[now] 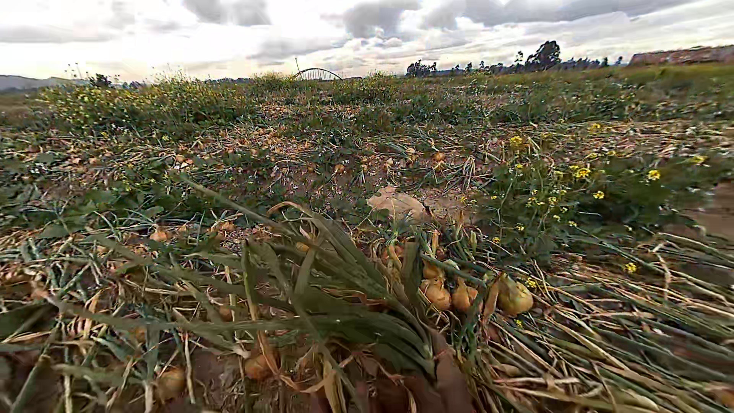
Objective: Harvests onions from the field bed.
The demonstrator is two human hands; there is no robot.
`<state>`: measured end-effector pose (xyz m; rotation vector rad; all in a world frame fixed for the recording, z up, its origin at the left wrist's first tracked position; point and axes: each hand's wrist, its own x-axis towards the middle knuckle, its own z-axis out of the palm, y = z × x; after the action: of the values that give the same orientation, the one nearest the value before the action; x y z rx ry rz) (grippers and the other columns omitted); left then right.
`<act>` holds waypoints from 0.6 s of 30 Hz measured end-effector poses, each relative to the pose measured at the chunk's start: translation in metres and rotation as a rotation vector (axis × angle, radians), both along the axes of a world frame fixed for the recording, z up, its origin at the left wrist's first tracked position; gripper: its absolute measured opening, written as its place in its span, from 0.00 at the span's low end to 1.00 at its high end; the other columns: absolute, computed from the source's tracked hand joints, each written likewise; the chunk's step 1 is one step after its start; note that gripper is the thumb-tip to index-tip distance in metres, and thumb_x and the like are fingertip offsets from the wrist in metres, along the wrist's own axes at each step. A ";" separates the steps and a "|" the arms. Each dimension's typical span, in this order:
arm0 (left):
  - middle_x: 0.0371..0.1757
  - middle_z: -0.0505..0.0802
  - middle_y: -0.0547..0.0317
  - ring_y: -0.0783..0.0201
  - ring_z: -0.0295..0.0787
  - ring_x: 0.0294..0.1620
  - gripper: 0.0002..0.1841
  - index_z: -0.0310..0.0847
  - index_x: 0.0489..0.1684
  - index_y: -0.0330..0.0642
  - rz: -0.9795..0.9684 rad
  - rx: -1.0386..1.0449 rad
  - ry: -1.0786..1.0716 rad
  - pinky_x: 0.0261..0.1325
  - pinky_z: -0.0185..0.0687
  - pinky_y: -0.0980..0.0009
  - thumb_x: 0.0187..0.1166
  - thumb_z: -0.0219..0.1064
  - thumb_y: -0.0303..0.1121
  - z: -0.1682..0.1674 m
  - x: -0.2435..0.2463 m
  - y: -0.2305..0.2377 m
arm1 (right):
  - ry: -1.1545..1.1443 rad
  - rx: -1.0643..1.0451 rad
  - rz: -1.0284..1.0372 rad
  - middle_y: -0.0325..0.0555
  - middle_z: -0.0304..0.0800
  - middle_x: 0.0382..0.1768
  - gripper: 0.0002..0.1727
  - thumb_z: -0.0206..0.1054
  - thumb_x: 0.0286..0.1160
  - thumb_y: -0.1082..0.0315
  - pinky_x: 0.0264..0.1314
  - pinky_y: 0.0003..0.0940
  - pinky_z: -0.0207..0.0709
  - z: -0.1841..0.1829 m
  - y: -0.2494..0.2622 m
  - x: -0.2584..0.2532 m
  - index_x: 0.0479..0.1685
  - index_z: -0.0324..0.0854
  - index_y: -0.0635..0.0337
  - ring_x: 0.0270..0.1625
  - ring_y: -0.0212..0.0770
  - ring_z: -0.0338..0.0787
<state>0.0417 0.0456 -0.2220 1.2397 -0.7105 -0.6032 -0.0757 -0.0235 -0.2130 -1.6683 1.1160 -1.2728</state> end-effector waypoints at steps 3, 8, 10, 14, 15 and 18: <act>0.48 0.91 0.51 0.74 0.88 0.43 0.26 0.71 0.72 0.21 -0.221 -0.071 -0.222 0.50 0.87 0.74 0.77 0.67 0.28 0.068 -0.019 -0.065 | -0.017 0.032 -0.141 0.46 0.88 0.49 0.32 0.63 0.76 0.66 0.47 0.31 0.87 0.058 -0.057 -0.026 0.79 0.64 0.69 0.44 0.28 0.90; 0.80 0.72 0.26 0.35 0.74 0.78 0.42 0.55 0.89 0.30 -0.495 0.174 -0.532 0.75 0.75 0.41 0.78 0.75 0.39 0.089 -0.033 -0.234 | 0.342 0.231 -0.304 0.70 0.83 0.52 0.28 0.65 0.85 0.60 0.54 0.64 0.78 0.058 -0.213 -0.057 0.72 0.67 0.75 0.52 0.62 0.86; 0.81 0.72 0.28 0.33 0.75 0.77 0.46 0.59 0.90 0.37 -0.429 0.264 -0.711 0.73 0.76 0.38 0.72 0.80 0.45 0.062 -0.018 -0.255 | 0.607 0.338 -0.335 0.85 0.80 0.59 0.38 0.67 0.84 0.51 0.64 0.77 0.71 0.017 -0.264 -0.080 0.71 0.66 0.84 0.63 0.78 0.82; 0.80 0.74 0.29 0.31 0.80 0.71 0.34 0.62 0.87 0.39 -0.083 0.552 -0.755 0.66 0.80 0.36 0.84 0.67 0.43 -0.028 0.078 -0.200 | 0.756 0.429 -0.273 0.86 0.81 0.57 0.44 0.59 0.85 0.38 0.61 0.81 0.70 -0.044 -0.305 -0.112 0.64 0.73 0.83 0.61 0.82 0.82; 0.81 0.72 0.25 0.28 0.76 0.76 0.34 0.63 0.85 0.32 0.037 0.695 -0.769 0.72 0.76 0.37 0.83 0.67 0.42 -0.052 0.110 -0.191 | 0.790 0.444 -0.233 0.85 0.81 0.54 0.42 0.55 0.88 0.39 0.59 0.80 0.71 -0.046 -0.307 -0.111 0.59 0.75 0.83 0.59 0.81 0.83; 0.83 0.65 0.18 0.25 0.62 0.85 0.38 0.64 0.81 0.21 0.090 1.100 -0.778 0.83 0.61 0.36 0.79 0.72 0.43 -0.101 0.191 -0.191 | 0.932 0.484 -0.184 0.87 0.79 0.61 0.41 0.42 0.95 0.43 0.64 0.81 0.68 -0.050 -0.323 -0.104 0.58 0.76 0.83 0.67 0.82 0.80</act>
<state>0.2325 -0.1452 -0.3234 2.5934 -0.9831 -0.4113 -0.1794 -0.3467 -0.2634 -1.8036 1.9559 -0.1947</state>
